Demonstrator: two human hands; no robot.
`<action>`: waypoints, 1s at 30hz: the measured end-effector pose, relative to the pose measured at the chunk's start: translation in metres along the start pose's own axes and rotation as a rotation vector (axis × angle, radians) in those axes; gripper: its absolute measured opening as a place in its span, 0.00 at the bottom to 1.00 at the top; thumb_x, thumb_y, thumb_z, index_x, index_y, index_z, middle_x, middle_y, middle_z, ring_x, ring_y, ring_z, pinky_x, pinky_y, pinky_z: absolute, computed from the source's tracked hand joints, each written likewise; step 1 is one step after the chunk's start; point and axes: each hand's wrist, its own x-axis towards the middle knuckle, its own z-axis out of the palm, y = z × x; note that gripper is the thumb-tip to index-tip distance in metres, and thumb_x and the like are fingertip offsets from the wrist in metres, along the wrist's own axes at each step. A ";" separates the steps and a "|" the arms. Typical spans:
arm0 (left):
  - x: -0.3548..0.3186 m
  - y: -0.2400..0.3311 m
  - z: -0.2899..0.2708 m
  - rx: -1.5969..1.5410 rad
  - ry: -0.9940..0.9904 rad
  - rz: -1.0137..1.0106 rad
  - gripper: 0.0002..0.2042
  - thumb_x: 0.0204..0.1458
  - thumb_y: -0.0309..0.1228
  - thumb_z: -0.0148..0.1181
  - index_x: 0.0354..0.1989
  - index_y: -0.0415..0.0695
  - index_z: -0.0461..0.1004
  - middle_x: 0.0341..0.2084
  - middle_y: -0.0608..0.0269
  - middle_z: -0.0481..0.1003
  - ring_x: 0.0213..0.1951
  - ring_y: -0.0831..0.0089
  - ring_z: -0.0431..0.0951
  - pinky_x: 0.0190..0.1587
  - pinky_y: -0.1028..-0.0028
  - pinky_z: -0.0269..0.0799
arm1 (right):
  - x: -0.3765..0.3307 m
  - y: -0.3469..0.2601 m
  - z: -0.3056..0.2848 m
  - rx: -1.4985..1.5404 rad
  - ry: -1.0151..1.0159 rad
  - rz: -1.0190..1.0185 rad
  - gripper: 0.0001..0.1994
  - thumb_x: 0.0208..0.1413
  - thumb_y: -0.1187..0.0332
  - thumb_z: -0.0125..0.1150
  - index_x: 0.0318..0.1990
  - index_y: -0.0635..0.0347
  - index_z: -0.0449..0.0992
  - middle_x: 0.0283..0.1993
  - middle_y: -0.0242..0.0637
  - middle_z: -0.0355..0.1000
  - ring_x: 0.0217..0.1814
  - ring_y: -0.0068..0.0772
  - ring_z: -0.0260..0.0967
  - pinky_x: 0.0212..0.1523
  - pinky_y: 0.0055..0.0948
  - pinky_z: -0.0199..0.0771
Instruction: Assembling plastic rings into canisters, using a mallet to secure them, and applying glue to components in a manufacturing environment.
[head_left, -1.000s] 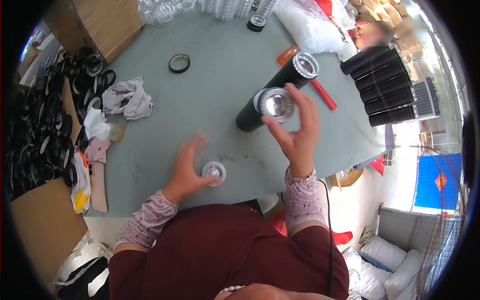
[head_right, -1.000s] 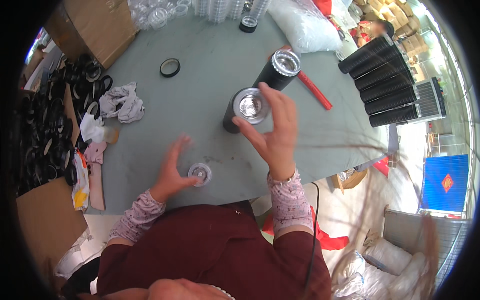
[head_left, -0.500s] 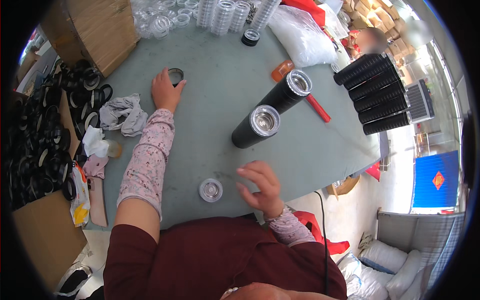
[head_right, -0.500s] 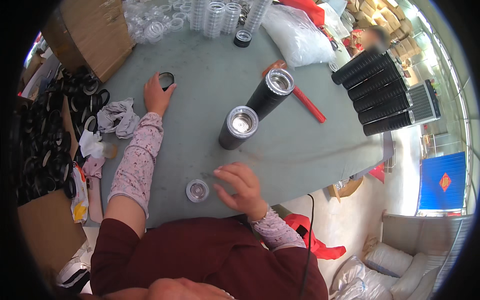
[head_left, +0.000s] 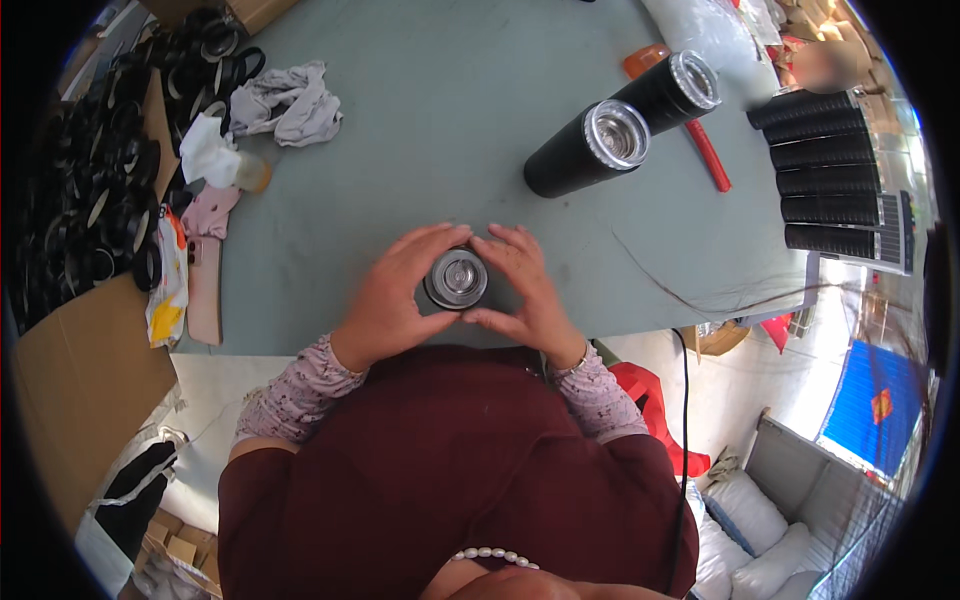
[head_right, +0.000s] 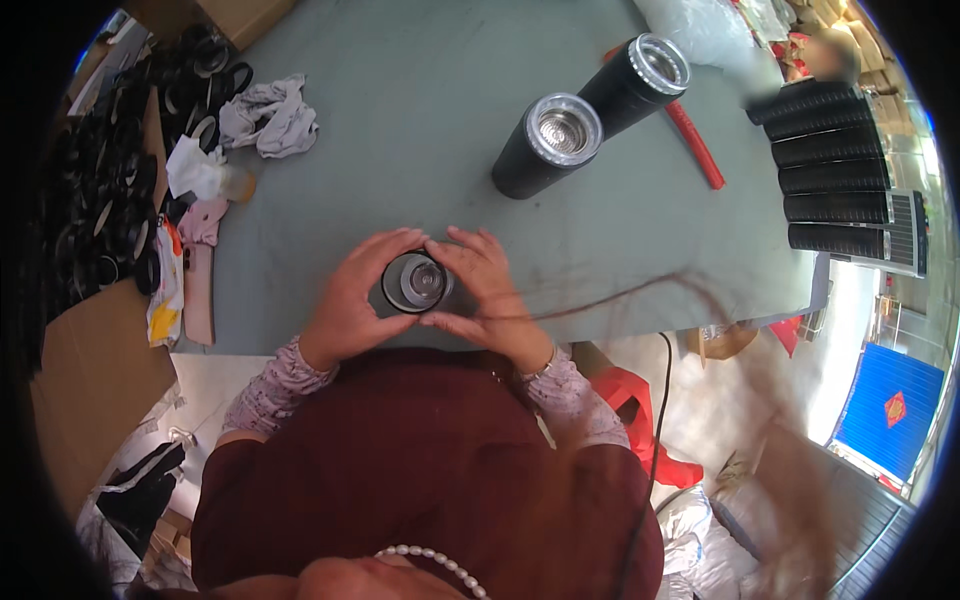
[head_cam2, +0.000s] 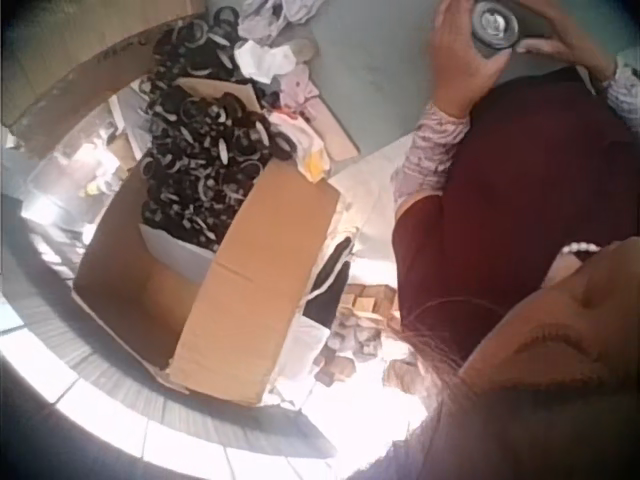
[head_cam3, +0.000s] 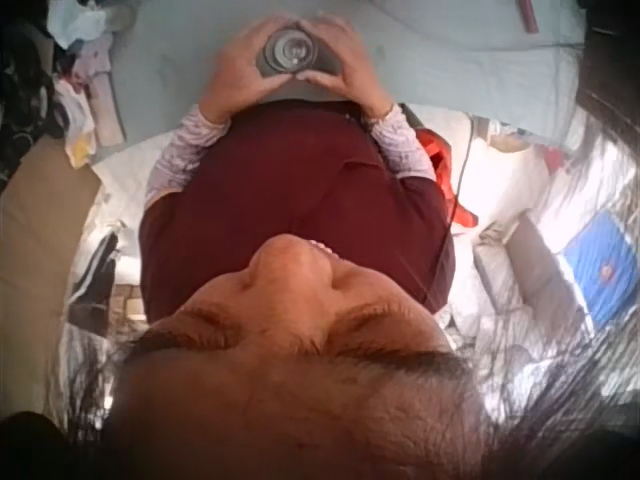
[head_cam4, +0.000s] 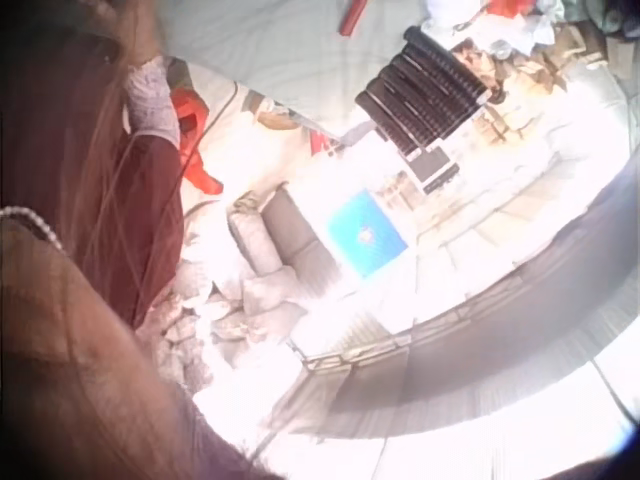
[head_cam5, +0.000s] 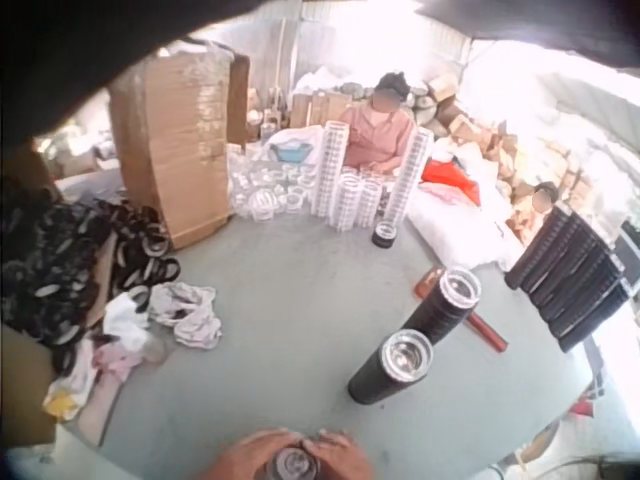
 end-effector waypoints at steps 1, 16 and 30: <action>-0.003 -0.001 0.003 0.023 -0.015 -0.011 0.39 0.38 0.28 0.73 0.64 0.41 0.66 0.60 0.56 0.72 0.64 0.55 0.68 0.65 0.60 0.64 | -0.003 0.004 0.004 -0.007 0.009 0.008 0.42 0.41 0.53 0.78 0.65 0.58 0.69 0.66 0.38 0.69 0.74 0.49 0.56 0.74 0.56 0.43; -0.015 -0.037 0.027 0.112 -0.098 -0.006 0.38 0.41 0.30 0.73 0.65 0.41 0.65 0.62 0.57 0.70 0.67 0.55 0.64 0.67 0.59 0.62 | -0.016 0.014 0.015 -0.150 0.027 0.027 0.36 0.38 0.58 0.79 0.59 0.55 0.74 0.59 0.38 0.71 0.69 0.51 0.60 0.70 0.53 0.53; -0.010 -0.053 0.009 0.224 -0.123 0.069 0.39 0.36 0.53 0.72 0.61 0.50 0.74 0.62 0.60 0.71 0.70 0.54 0.60 0.70 0.46 0.53 | 0.003 -0.010 0.000 -0.336 -0.117 0.045 0.35 0.40 0.60 0.76 0.60 0.57 0.72 0.56 0.40 0.69 0.66 0.49 0.63 0.67 0.54 0.59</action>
